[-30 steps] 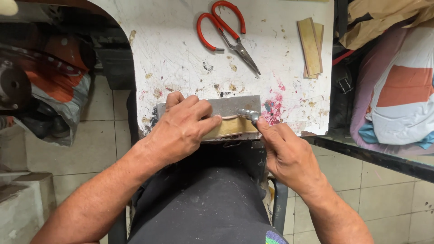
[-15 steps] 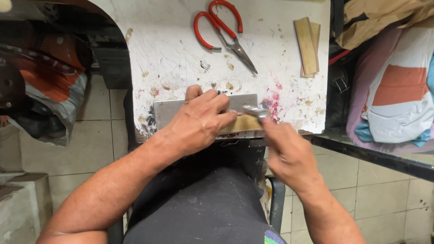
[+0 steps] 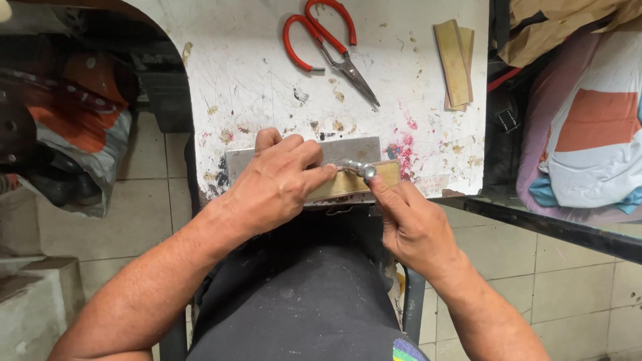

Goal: Hammering and trimming a piece of material on a metal block at a repair bench

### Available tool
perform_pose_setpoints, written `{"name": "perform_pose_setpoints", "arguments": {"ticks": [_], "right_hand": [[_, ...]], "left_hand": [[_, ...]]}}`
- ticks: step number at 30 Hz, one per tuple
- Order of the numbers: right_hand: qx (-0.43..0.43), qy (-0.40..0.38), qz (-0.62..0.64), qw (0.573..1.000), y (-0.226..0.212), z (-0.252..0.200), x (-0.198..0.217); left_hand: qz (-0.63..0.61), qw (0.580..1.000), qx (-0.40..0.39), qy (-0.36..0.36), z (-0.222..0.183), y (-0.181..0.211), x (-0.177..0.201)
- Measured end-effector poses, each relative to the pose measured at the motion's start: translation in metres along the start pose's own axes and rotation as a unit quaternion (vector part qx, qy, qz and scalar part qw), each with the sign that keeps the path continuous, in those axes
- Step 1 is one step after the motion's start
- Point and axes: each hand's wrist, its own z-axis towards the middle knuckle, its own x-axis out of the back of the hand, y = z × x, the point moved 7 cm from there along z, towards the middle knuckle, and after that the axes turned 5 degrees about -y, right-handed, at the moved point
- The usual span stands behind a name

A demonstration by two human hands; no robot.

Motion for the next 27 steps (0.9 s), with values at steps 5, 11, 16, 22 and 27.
{"name": "perform_pose_setpoints", "arguments": {"ticks": [5,11,16,22,27], "right_hand": [[-0.009,-0.014,-0.021,1.000,0.015,-0.006,-0.007],[0.000,0.004,0.022,1.000,-0.007,0.007,0.000],[-0.006,-0.019,-0.008,1.000,0.002,-0.001,-0.010],[-0.006,-0.020,0.021,1.000,-0.010,0.012,-0.007],[0.002,-0.032,-0.028,0.999,-0.007,0.002,-0.018]], "left_hand": [[-0.009,1.000,0.002,-0.009,-0.005,-0.005,0.016],[-0.006,1.000,0.002,-0.007,-0.007,-0.006,0.013],[-0.010,1.000,0.011,-0.019,-0.016,-0.011,0.017],[-0.014,1.000,0.010,-0.009,-0.020,-0.012,0.015],[-0.024,0.999,0.014,-0.022,-0.025,-0.010,0.027]]}}
